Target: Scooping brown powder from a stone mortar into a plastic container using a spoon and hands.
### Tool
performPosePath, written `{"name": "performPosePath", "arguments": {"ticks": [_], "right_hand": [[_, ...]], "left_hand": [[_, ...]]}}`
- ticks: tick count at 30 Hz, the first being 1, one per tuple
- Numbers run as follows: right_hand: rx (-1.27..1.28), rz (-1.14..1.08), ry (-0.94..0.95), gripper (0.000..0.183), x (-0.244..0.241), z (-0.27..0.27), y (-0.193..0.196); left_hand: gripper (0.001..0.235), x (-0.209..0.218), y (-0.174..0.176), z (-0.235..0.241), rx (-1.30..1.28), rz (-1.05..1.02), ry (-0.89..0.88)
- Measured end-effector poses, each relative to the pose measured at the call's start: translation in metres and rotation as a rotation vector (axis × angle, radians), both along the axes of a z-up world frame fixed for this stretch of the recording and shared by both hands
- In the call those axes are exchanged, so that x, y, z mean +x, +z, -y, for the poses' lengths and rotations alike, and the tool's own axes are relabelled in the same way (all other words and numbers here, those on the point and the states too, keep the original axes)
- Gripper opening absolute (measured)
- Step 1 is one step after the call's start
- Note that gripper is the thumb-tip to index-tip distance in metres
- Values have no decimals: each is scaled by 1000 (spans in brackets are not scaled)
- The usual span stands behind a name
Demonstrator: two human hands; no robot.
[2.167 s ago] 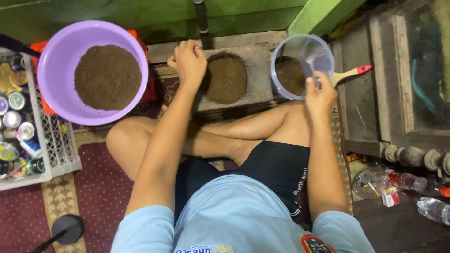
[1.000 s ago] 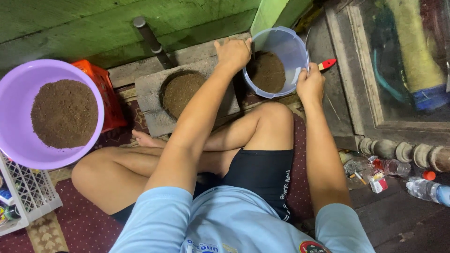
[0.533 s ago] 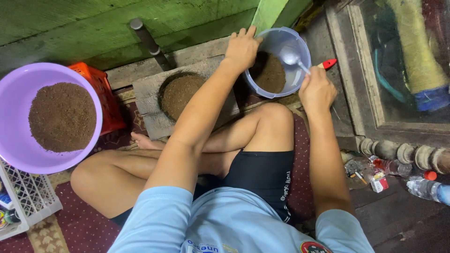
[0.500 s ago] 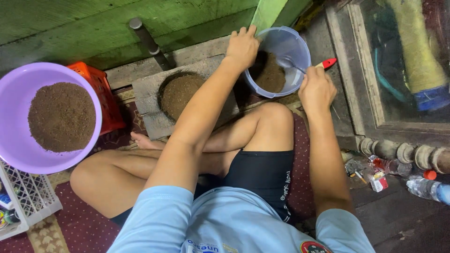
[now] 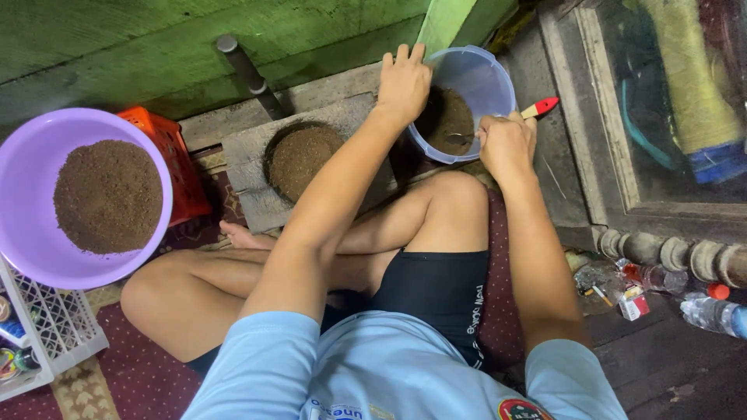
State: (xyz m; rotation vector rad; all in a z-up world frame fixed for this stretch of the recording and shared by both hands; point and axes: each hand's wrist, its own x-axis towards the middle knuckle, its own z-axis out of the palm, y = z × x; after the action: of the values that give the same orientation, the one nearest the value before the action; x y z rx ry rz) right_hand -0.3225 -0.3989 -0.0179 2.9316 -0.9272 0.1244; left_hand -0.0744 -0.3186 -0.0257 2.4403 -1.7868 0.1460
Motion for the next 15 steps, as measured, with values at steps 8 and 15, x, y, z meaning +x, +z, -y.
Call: {"name": "performPosePath", "arguments": {"ticks": [8,15], "right_hand": [[143,-314,155,19,36,4,10],[-97,-641,-34,26,58,40,30]], "left_hand": [[31,-6,12,-8,-205,-80,-115],[19,-15,-31,18,109,-98,-174]]}}
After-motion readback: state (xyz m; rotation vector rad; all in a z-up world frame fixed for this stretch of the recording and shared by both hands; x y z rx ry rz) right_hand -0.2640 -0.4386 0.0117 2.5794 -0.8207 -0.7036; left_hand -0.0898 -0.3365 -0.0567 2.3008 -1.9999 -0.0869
